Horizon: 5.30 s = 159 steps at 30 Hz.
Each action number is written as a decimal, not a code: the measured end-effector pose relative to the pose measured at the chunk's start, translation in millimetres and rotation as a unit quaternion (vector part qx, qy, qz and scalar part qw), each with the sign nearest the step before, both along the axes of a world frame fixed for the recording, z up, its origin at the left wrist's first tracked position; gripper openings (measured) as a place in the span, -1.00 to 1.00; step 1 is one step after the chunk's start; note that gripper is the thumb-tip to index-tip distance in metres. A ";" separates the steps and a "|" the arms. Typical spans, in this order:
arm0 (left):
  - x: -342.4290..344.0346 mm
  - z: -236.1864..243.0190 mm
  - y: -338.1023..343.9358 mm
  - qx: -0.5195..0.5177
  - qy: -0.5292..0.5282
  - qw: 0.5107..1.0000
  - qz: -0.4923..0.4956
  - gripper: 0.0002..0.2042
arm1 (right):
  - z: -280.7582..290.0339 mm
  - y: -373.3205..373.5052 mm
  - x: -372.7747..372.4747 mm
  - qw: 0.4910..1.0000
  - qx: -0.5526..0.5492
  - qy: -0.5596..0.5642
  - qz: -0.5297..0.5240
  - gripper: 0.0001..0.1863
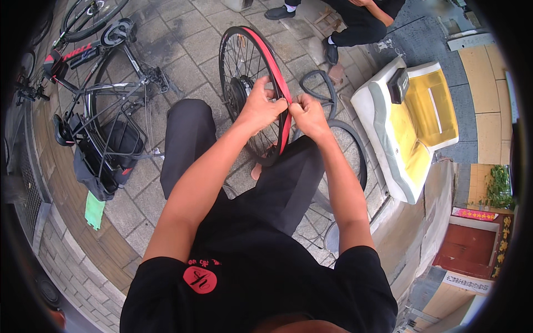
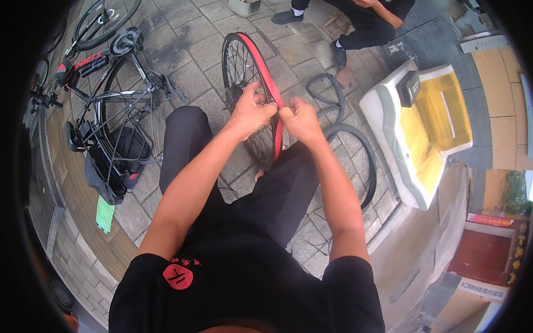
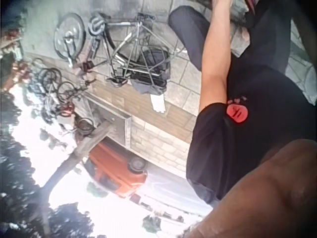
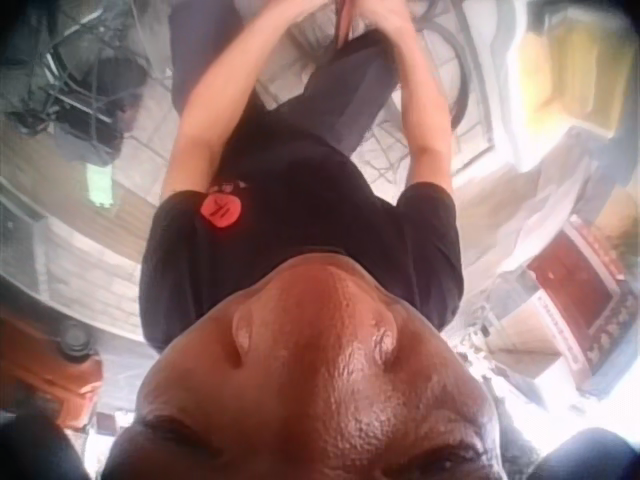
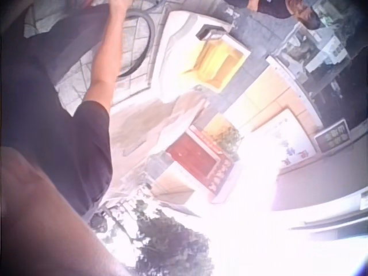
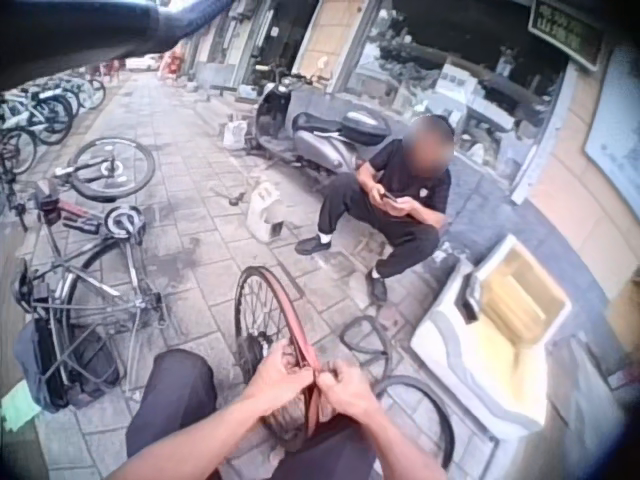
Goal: The person removes a red rim tape from a bicycle wheel, inspects it, and then walks into a shop to retrieve a new orange rim tape from a wall rack.
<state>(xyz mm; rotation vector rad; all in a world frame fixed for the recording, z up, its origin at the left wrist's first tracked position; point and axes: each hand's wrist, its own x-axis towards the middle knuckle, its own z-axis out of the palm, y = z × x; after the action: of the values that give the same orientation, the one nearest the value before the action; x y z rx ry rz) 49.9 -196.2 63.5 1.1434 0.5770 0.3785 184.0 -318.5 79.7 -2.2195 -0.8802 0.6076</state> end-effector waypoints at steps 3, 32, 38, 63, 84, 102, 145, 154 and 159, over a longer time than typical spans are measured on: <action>-3.5 2.1 2.1 -0.034 -0.013 0.999 -0.012 -0.19 | -3.2 -1.8 -6.7 0.987 0.051 0.154 0.003 -0.71; -46.2 -9.3 35.2 -0.029 -0.036 0.997 -0.064 -0.11 | -76.1 8.6 12.0 0.832 0.238 0.427 -0.262 -0.70; -47.4 -5.9 55.1 0.003 -0.039 0.997 -0.061 -0.32 | -57.8 19.4 24.3 0.840 0.206 0.426 -0.265 -0.71; 13.0 1.3 128.9 0.028 -0.038 0.996 -0.075 -0.55 | -79.1 16.7 98.2 0.955 0.049 0.248 -0.157 -0.75; 17.9 -5.6 135.3 0.051 -0.038 0.994 -0.086 -0.59 | -63.4 2.5 107.0 0.907 0.148 0.362 -0.158 -0.77; 16.5 -6.0 146.2 0.001 -0.048 0.999 -0.024 -0.69 | -62.2 10.0 105.1 0.888 0.166 0.387 -0.183 -0.81; 27.5 11.7 114.2 0.008 -0.016 1.000 -0.002 -0.48 | 4.5 75.8 -39.3 0.807 0.344 0.474 -0.072 -0.79; 18.5 -1.6 114.5 0.038 0.010 0.999 0.007 -0.53 | 4.5 92.3 -23.4 0.809 0.329 0.481 -0.076 -0.89; -18.7 -8.3 60.8 -0.008 0.058 0.997 -0.056 -0.23 | -3.7 113.3 -1.4 0.807 0.338 0.481 -0.056 -0.86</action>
<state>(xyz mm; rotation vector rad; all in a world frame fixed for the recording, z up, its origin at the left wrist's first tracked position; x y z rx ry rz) 31.2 -135.4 55.2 1.1819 0.6140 0.2119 182.6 -205.1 76.0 -1.0569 -0.3150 1.0214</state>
